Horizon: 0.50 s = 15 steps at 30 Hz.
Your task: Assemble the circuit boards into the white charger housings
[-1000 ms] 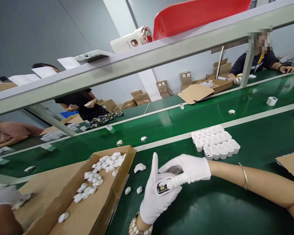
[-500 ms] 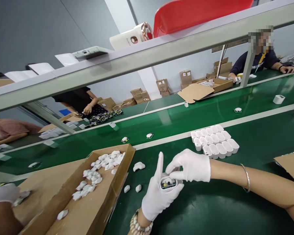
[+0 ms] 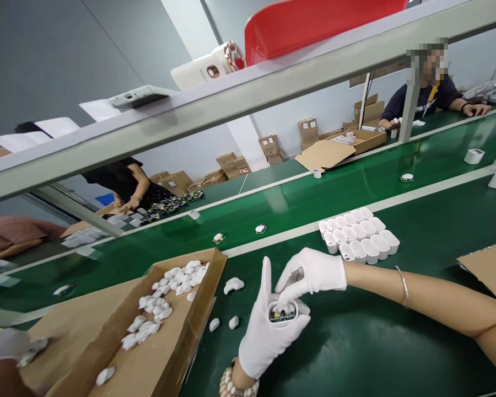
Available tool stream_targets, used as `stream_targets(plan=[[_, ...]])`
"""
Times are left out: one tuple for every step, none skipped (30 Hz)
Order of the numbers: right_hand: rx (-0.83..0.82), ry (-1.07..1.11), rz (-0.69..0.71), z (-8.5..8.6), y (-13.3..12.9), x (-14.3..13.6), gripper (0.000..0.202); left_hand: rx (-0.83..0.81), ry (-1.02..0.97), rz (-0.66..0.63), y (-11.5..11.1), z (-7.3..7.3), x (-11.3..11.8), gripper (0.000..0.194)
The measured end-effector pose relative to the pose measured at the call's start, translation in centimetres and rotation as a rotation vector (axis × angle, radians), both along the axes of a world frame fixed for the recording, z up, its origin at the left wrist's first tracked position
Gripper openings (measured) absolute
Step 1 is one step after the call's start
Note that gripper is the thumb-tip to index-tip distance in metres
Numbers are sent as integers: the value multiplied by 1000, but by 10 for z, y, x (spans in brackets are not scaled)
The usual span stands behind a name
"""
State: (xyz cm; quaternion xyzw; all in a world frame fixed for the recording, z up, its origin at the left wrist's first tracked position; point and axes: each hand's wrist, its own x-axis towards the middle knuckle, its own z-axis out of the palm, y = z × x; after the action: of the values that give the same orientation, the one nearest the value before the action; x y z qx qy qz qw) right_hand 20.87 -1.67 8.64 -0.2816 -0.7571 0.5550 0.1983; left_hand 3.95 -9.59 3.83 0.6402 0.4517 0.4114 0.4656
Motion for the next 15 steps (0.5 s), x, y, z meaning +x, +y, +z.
stream_targets(plan=[[-22, 9, 24, 0, 2, 2, 46, -5, 4, 4, 0, 1, 0, 122], [-31, 18, 45, 1, 3, 3, 45, -11, 17, 2, 0, 3, 0, 122], [-27, 23, 60, 1, 3, 4, 43, -17, 38, -1, 0, 4, 0, 122], [-14, 20, 67, 2, 2, 4, 42, -16, 65, -2, -1, 4, 0, 121], [3, 4, 66, 3, 0, 3, 39, -11, 96, -2, -1, 4, -1, 120], [21, -28, 62, 3, -2, 2, 36, 3, 127, -2, -1, 3, -1, 118], [42, -71, 59, 4, -4, 1, 32, 23, 161, -3, -1, 1, -1, 116], [67, -122, 57, 4, -7, -1, 27, 42, 197, -9, -1, -2, -2, 113], [95, -171, 58, 4, -9, -2, 23, 60, 230, -20, -1, -6, -2, 110], [126, -211, 59, 4, -10, -3, 20, 76, 254, -30, 0, -9, -2, 107], [159, -235, 56, 3, -11, -4, 18, 86, 263, -34, 1, -11, -2, 105], [190, -239, 47, 2, -11, -5, 18, 83, 257, -27, 2, -12, -2, 104], [218, -226, 34, 2, -10, -4, 18, 66, 231, -12, 3, -12, -1, 105], [237, -198, 19, 2, -9, -4, 18, 45, 184, 7, 4, -11, -1, 107], [243, -159, 0, 2, -8, -3, 18, 23, 131, 31, 5, -8, 0, 110]])
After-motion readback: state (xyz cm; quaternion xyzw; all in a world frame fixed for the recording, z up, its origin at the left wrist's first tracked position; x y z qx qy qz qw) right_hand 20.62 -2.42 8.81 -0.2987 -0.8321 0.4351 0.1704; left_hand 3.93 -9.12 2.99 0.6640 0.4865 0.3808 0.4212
